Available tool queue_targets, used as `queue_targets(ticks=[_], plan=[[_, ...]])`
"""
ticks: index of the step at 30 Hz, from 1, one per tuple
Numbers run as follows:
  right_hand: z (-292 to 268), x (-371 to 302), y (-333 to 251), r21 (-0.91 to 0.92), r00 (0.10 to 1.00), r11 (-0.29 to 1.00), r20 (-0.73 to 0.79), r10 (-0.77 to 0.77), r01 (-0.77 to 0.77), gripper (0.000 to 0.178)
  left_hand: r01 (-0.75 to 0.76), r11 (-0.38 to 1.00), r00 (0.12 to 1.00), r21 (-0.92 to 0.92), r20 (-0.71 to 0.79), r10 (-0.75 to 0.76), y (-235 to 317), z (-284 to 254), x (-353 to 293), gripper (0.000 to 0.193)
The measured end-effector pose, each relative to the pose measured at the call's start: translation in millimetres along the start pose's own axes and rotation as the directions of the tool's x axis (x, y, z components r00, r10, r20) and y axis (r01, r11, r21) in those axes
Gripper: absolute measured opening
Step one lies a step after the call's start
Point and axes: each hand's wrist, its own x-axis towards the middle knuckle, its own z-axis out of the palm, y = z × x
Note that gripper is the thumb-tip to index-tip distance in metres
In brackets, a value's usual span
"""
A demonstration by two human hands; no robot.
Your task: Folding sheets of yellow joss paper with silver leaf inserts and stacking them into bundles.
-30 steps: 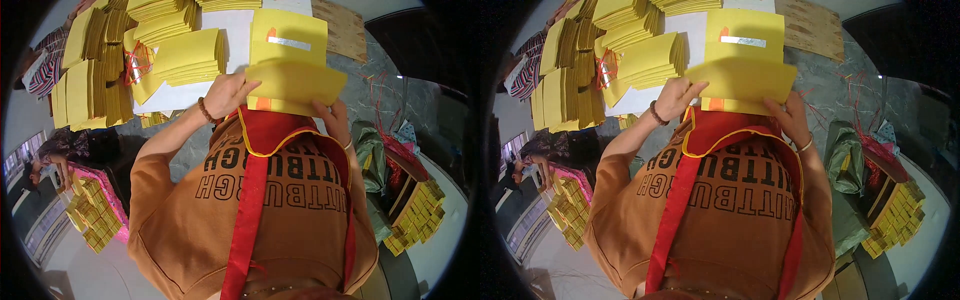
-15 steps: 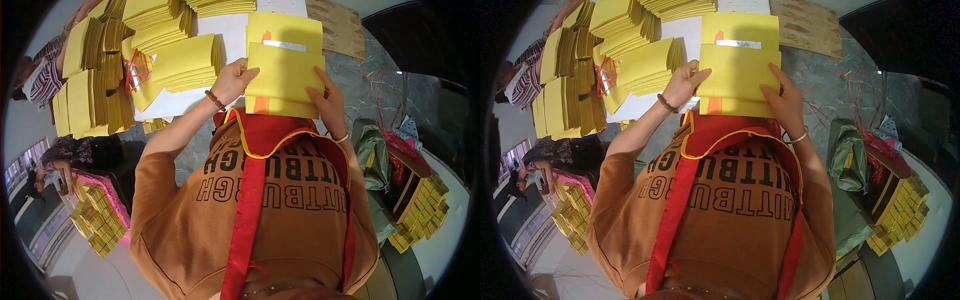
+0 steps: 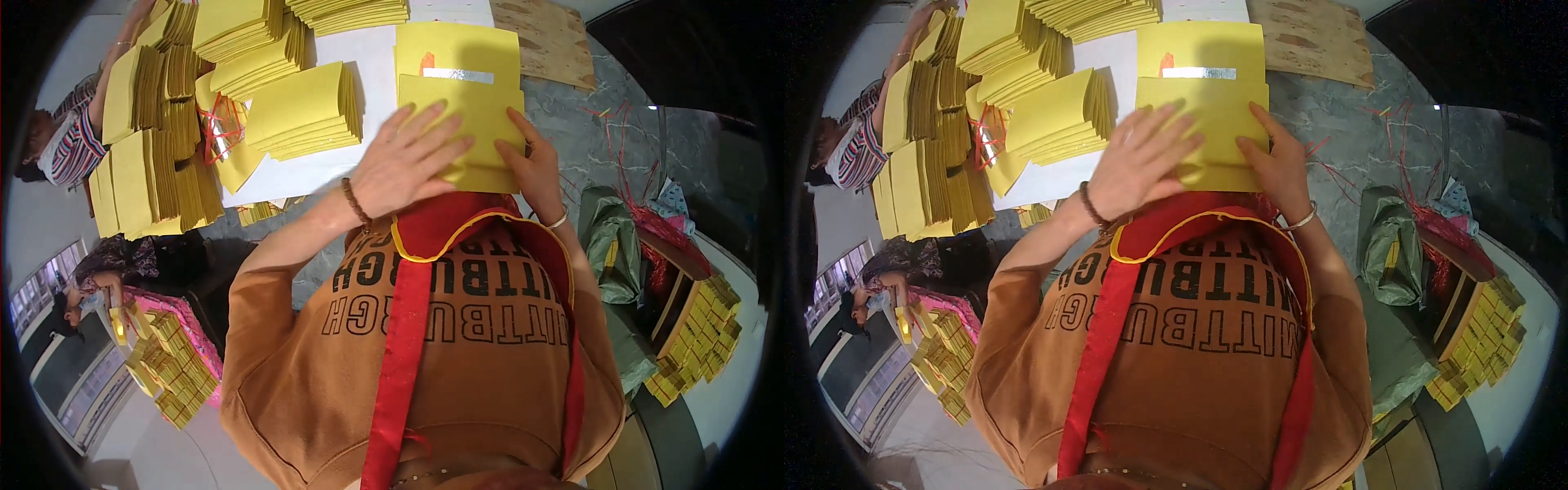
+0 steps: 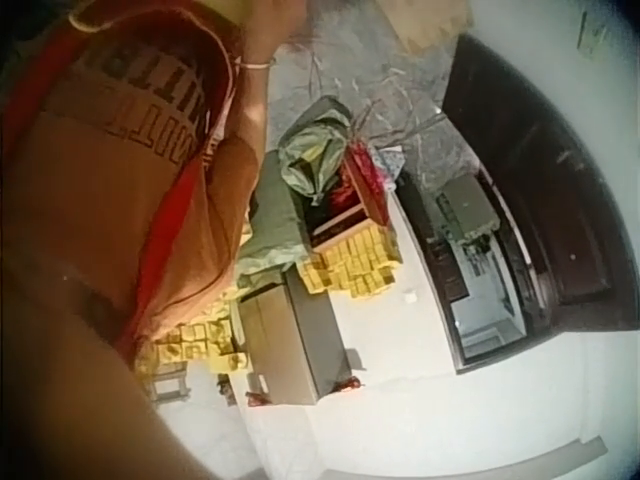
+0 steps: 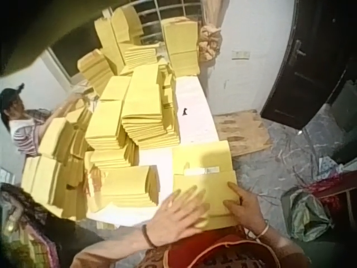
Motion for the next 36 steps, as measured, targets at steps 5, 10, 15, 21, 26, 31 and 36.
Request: queue_targets(ticks=[5, 10, 15, 21, 26, 31, 36], plan=[[1.7, -8.4, -21.8, -0.569, 0.987, 0.813, -0.012, -0.159, 0.124, 0.045, -0.079, 0.992, 0.974, -0.096, 0.204, 0.097, -3.9, 18.7, -10.0, 0.069], [13.7, -26.8, -7.3, -0.776, 0.781, 0.373, 0.233, -0.579, 0.509, 0.046, -0.060, 0.991, 0.968, -0.118, 0.235, 0.086, -3.0, 19.4, -10.0, 0.070], [3.6, -40.4, 9.5, -0.735, 0.769, 0.333, 0.389, -0.508, 0.591, 0.047, -0.041, 0.989, 0.967, -0.141, 0.244, 0.075, -2.3, 19.2, -10.5, 0.066], [-15.6, -50.5, 21.5, -0.761, 0.771, 0.306, 0.370, -0.519, 0.572, 0.044, -0.140, 0.990, 0.975, -0.022, 0.170, 0.142, -1.4, 16.5, -5.9, 0.053], [-26.2, -50.6, 18.4, -0.738, 0.781, 0.382, 0.310, -0.542, 0.557, 0.038, -0.240, 0.920, 0.971, 0.311, 0.096, 0.221, 14.3, 26.6, 3.5, 0.052], [-23.0, -33.1, -3.5, -0.503, 0.795, 0.643, 0.166, -0.584, 0.578, 0.042, -0.072, 0.979, 0.995, 0.193, 0.080, 0.057, 11.5, 19.3, 23.9, 0.048], [-21.3, -27.6, -2.0, -0.353, 0.809, 0.758, -0.008, -0.588, 0.548, 0.046, -0.040, 0.999, 0.943, -0.017, -0.331, 0.032, -21.4, -41.3, 10.2, 0.041]])
